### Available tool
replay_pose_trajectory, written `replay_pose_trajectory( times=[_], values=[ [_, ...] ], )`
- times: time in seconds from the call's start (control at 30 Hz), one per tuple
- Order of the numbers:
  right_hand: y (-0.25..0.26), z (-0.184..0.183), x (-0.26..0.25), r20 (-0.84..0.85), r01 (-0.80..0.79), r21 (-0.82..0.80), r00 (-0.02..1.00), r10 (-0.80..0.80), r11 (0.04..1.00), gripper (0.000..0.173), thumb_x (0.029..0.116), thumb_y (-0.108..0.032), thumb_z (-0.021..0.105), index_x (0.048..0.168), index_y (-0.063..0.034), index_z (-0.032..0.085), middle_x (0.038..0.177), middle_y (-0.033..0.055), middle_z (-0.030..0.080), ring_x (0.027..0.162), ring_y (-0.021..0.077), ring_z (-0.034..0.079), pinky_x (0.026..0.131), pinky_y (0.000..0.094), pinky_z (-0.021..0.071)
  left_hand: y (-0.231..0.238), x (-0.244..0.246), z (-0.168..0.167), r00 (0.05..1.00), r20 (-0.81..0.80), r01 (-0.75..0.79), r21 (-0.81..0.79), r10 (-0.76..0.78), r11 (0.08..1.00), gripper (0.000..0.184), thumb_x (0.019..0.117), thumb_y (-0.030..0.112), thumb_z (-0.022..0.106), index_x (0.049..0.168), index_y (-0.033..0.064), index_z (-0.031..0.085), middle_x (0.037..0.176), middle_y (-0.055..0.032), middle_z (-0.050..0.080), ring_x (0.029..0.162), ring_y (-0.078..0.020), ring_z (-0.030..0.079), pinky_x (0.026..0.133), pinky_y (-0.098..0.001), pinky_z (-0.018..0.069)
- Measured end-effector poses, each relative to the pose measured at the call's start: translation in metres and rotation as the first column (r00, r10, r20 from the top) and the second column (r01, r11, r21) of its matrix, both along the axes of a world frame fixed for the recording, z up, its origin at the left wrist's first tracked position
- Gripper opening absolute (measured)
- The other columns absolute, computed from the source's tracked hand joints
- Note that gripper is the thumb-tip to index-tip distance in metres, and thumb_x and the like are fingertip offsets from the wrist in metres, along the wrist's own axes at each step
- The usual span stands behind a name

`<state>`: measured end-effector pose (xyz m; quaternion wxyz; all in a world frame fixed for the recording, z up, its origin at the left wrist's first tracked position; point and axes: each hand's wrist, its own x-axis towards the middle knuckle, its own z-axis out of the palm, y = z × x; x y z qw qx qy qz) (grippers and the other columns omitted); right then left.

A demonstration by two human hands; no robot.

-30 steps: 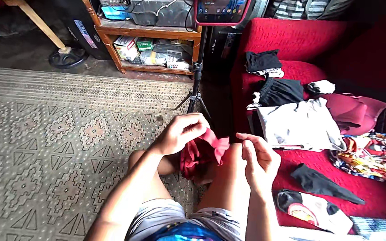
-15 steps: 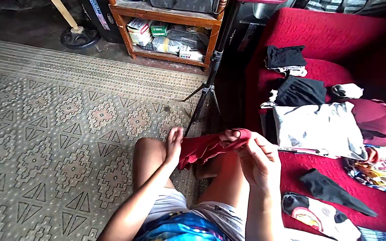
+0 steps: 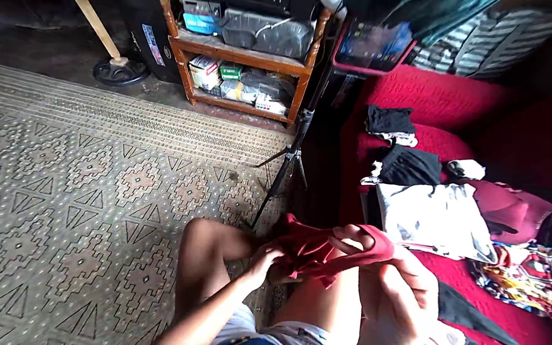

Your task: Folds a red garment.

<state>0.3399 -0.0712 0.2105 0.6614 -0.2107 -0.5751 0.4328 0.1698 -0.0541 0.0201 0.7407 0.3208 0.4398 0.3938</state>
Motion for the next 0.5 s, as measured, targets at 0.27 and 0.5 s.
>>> replay_pose_trajectory(
  times=[0.27, 0.5],
  values=[
    [-0.014, -0.037, 0.012, -0.154, -0.054, -0.176, 0.988, 0.026, 0.983, 0.031, 0.1008, -0.033, 0.06, 0.114, -0.0099, 0.075, 0.117, 0.0121, 0.071, 0.107, 0.0261, 0.07, 0.087, 0.0413, 0.0612, -0.012, 0.002, 0.0, 0.995, -0.072, 0.061, -0.121, -0.07, 0.991, 0.029, 0.0958, 0.002, 0.062, 0.123, -0.0048, 0.053, 0.11, -0.0142, 0.059, 0.092, -0.0198, 0.064, 0.083, -0.0361, 0.0571],
    [-0.03, -0.017, -0.019, -0.122, -0.172, -0.066, 0.979, 0.163, 0.983, 0.031, 0.1025, -0.03, 0.059, 0.123, -0.0122, 0.074, 0.124, 0.01, 0.071, 0.114, 0.0236, 0.069, 0.096, 0.0383, 0.0586, -0.049, 0.009, -0.022, 0.968, -0.001, 0.225, -0.428, -0.25, 0.875, 0.05, 0.0999, 0.008, 0.06, 0.147, 0.0026, 0.043, 0.144, -0.0182, 0.052, 0.129, -0.0296, 0.052, 0.104, -0.0519, 0.046]
  ],
)
